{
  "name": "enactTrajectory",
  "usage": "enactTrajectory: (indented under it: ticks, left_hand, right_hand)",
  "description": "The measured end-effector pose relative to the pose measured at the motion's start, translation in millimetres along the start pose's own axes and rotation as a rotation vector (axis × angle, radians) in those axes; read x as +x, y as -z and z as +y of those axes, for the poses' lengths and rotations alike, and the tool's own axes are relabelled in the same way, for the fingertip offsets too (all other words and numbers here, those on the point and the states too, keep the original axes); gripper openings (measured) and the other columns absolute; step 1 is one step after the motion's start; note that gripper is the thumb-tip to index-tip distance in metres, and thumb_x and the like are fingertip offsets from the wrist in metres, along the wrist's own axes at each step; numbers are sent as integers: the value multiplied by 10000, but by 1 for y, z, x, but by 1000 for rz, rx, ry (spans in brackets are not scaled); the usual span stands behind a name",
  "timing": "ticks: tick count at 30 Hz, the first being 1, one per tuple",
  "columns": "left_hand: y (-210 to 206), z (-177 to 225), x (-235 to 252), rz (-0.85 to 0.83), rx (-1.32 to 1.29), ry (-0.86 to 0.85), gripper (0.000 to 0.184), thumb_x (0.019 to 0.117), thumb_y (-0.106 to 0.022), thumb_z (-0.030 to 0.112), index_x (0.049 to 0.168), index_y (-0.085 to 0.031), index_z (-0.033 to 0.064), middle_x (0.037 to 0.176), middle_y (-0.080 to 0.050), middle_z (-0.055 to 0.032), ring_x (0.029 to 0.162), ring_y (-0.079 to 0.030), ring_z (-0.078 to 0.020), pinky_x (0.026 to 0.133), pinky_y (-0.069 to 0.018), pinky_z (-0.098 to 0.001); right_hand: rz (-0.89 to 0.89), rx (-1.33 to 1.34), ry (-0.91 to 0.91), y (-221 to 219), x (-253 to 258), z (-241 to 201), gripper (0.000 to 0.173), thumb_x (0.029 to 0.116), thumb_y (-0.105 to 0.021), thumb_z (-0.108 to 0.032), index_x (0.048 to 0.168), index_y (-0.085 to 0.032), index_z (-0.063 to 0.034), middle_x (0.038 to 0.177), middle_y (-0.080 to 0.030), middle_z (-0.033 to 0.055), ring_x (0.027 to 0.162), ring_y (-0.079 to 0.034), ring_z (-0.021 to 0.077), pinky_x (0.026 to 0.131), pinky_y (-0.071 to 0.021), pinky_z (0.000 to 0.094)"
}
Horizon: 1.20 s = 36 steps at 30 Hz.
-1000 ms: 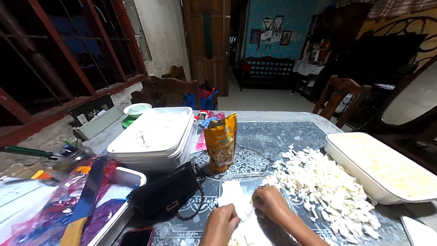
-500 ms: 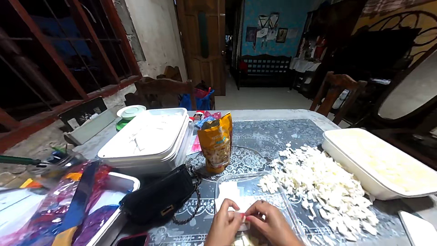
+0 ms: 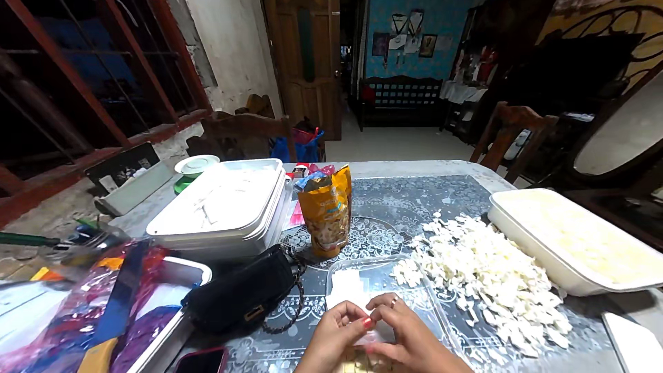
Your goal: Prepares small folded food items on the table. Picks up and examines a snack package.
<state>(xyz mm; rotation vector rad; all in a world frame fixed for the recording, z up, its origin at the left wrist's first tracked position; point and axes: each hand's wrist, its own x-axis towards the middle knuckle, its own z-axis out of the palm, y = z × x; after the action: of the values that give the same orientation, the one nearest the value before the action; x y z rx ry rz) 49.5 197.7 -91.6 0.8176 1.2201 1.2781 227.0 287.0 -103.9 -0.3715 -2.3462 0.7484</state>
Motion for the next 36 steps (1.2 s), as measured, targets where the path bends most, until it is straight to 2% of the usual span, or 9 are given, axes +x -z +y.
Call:
enactTrajectory:
  ticks: [4,8,10,14,17,20,26,30,36]
  left_hand:
    - [0,4,-1,-15,-51,52,164,956,-595,-57,1100,-661,-14,856,-734,-21,755,-706,-86,747,-597,-257]
    - [0,1,-1,-30,-126,76,180,972,-564,-51,1118,-663,-19,886,-742,-41,794,-717,-108,777,-600,-276]
    - [1,3,-1,-25,-166,103,193,970,-550,-70,1129,-650,-28,890,-740,-52,798,-725,-124,790,-610,-289]
    - [-4,11,-6,-47,7,49,188,969,-593,-27,1142,-668,-38,969,-740,-44,817,-729,-102,796,-618,-275]
    - [-10,-1,-9,21,316,-203,252,843,-768,64,1070,-703,-23,971,-724,-55,801,-683,-68,743,-576,-246]
    - [-8,-8,-8,131,475,-337,147,914,-703,87,1023,-748,-1,924,-749,-60,755,-671,-69,722,-551,-253]
    - [-5,6,-7,61,215,-155,139,824,-724,-75,944,-707,-6,852,-742,-17,759,-706,-59,747,-595,-239]
    - [-7,6,-5,149,58,-149,414,771,-740,-129,1151,-609,-31,807,-748,-34,691,-715,-102,687,-601,-261]
    - [-9,1,-7,26,62,-184,293,797,-718,-95,1055,-620,4,785,-723,16,692,-700,-76,694,-599,-256]
  right_hand:
    - [96,154,-95,3,-1,4,186,867,-777,-191,891,-724,-15,994,-720,106,967,-673,133,847,-544,253]
    - [-33,124,-27,9,-1,3,243,836,-808,-169,996,-722,-7,1073,-707,163,1067,-669,256,930,-544,386]
    - [-17,79,-13,8,-2,5,176,869,-777,-157,974,-732,-24,1090,-703,158,1054,-675,237,921,-554,345]
    - [97,224,-297,5,-3,-1,184,874,-759,-164,882,-703,11,861,-682,62,744,-605,46,685,-500,188]
    - [86,363,-520,6,1,-10,169,882,-748,-151,943,-662,-20,734,-613,-35,594,-519,-19,579,-447,165]
    - [-4,465,-562,14,3,-11,251,968,-624,-54,1197,-658,43,890,-704,33,728,-649,42,721,-565,237]
    - [26,227,-548,18,5,-5,145,919,-718,-128,941,-704,14,792,-683,33,690,-621,48,682,-524,228]
    - [-136,174,-298,13,1,-13,147,923,-700,-89,949,-744,49,876,-726,151,789,-684,183,757,-554,330]
    - [126,472,-351,6,1,-1,114,924,-664,-118,917,-726,-23,894,-702,-25,870,-641,-3,821,-530,209]
